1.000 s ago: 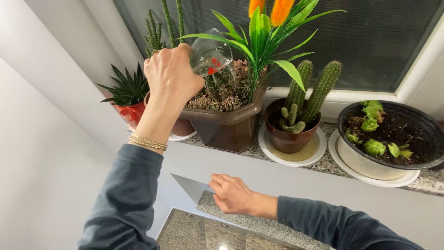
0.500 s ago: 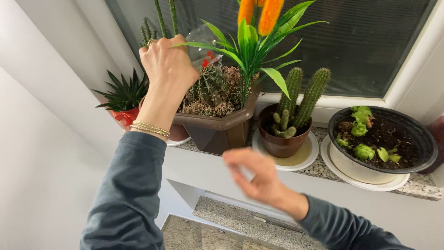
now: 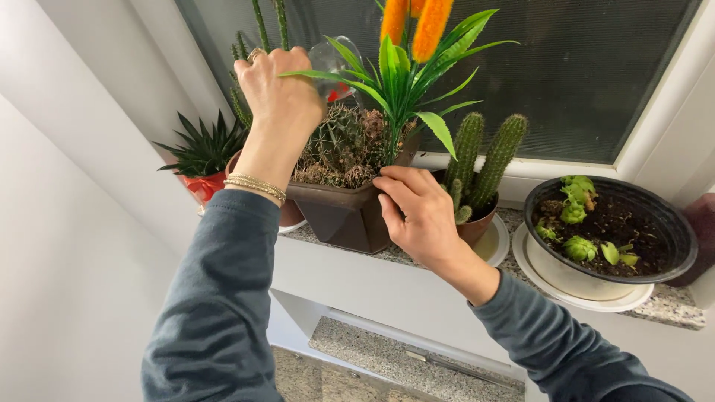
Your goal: The person fills a glass with water at the kitchen sink, carries it upstairs, and waters several potted plants on a window sill. The person repeats this process by refilling the glass and watering additional plants.
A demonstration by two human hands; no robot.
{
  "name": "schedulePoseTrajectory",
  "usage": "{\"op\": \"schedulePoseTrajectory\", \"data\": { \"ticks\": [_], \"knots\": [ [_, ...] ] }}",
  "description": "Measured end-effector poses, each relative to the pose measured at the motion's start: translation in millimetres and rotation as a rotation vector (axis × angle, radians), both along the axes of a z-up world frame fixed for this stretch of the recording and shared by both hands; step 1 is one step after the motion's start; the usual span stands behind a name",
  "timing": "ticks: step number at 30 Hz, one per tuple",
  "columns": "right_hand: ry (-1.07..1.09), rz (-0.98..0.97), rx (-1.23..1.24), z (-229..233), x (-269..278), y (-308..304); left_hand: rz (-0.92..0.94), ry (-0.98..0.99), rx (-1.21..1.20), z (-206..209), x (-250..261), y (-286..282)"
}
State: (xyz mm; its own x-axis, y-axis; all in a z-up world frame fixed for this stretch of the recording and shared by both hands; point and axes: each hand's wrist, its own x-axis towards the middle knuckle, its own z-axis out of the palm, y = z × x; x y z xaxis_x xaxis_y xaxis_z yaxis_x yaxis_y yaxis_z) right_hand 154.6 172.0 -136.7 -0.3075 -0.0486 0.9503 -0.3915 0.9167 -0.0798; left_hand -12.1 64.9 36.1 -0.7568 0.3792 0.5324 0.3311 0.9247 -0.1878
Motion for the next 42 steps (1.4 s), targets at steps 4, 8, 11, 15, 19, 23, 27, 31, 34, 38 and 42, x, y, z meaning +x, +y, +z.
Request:
{"op": "schedulePoseTrajectory", "data": {
  "ticks": [4,8,11,15,19,23,27,31,34,38,42],
  "knots": [
    [0.002,-0.003,0.026,0,-1,1,-0.012,0.052,-0.01,-2,-8,0],
    [-0.005,-0.033,0.056,-3,-2,1,-0.037,0.19,-0.067,-9,-15,-2],
    [-0.011,-0.071,0.062,-3,-4,1,-0.018,0.164,-0.106,-4,-3,2],
    [-0.037,-0.093,0.072,-1,-4,0,-0.007,0.177,-0.153,-8,1,2],
    [-0.048,-0.099,0.076,-2,-5,2,0.0,0.265,-0.222,-18,-5,-1],
    [-0.059,-0.091,0.085,-2,-4,2,0.015,0.366,-0.321,-20,3,-8],
    [-0.118,-0.116,0.118,0,-5,5,0.002,0.493,-0.398,-19,7,-14],
    [-0.175,-0.066,0.106,13,4,3,0.006,0.527,-0.435,-26,13,-22],
    [-0.193,0.037,0.0,20,16,-5,-0.045,0.39,-0.151,-35,16,-32],
    [-0.101,0.288,-0.052,12,30,-21,-0.158,0.32,0.242,-58,6,-50],
    [-0.149,0.558,-0.208,-21,38,-42,-0.23,0.043,0.493,-73,21,-67]
  ]
}}
